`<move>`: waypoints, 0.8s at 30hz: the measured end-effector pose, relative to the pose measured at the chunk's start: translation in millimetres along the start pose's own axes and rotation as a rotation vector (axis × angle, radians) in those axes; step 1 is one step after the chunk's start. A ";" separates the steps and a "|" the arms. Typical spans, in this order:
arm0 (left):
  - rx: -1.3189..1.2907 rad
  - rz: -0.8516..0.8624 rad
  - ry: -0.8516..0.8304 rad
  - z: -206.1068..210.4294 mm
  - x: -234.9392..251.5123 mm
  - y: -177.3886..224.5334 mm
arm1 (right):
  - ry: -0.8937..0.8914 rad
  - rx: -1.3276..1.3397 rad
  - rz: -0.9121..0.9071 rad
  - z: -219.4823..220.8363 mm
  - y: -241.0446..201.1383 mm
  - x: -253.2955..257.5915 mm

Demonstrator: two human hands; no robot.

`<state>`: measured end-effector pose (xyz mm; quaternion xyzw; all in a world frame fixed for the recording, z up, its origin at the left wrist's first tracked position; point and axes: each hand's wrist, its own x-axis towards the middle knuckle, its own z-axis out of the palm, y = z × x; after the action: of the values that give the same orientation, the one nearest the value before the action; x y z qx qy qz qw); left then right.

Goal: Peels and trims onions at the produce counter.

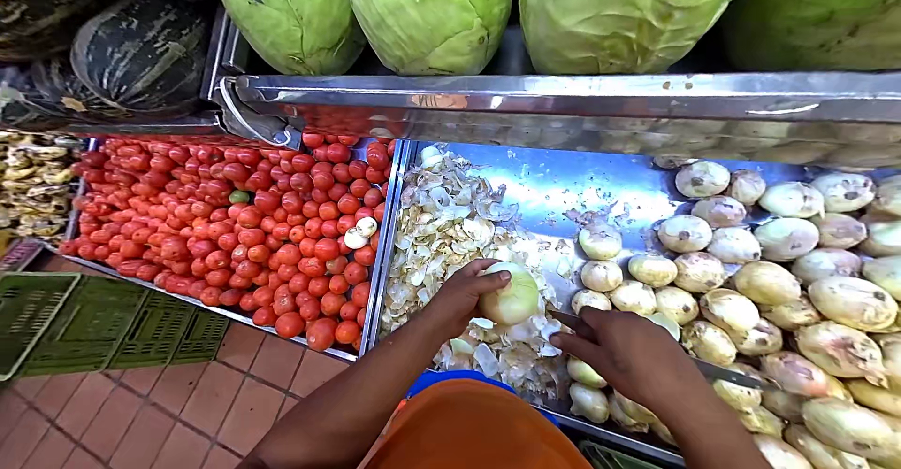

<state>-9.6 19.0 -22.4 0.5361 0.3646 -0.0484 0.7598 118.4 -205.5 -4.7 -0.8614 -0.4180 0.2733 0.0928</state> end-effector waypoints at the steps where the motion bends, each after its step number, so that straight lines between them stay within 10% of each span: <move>1: 0.030 0.012 -0.015 1.4 -0.3 0.0 | 0.063 -0.001 -0.025 3.3 -7.1 0.3; 14: 0.397 0.138 0.133 24.2 -6.6 -11.9 | -0.219 -0.142 0.005 6.8 -30.4 24.9; 24: 0.150 0.084 0.318 29.0 8.1 -39.7 | 0.283 -0.236 -0.315 58.3 -6.8 23.9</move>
<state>-7.5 -19.7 -53.7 0.6067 0.4530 0.0417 0.6519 93.8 -186.8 -60.1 -0.8201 -0.5590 0.0813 0.0909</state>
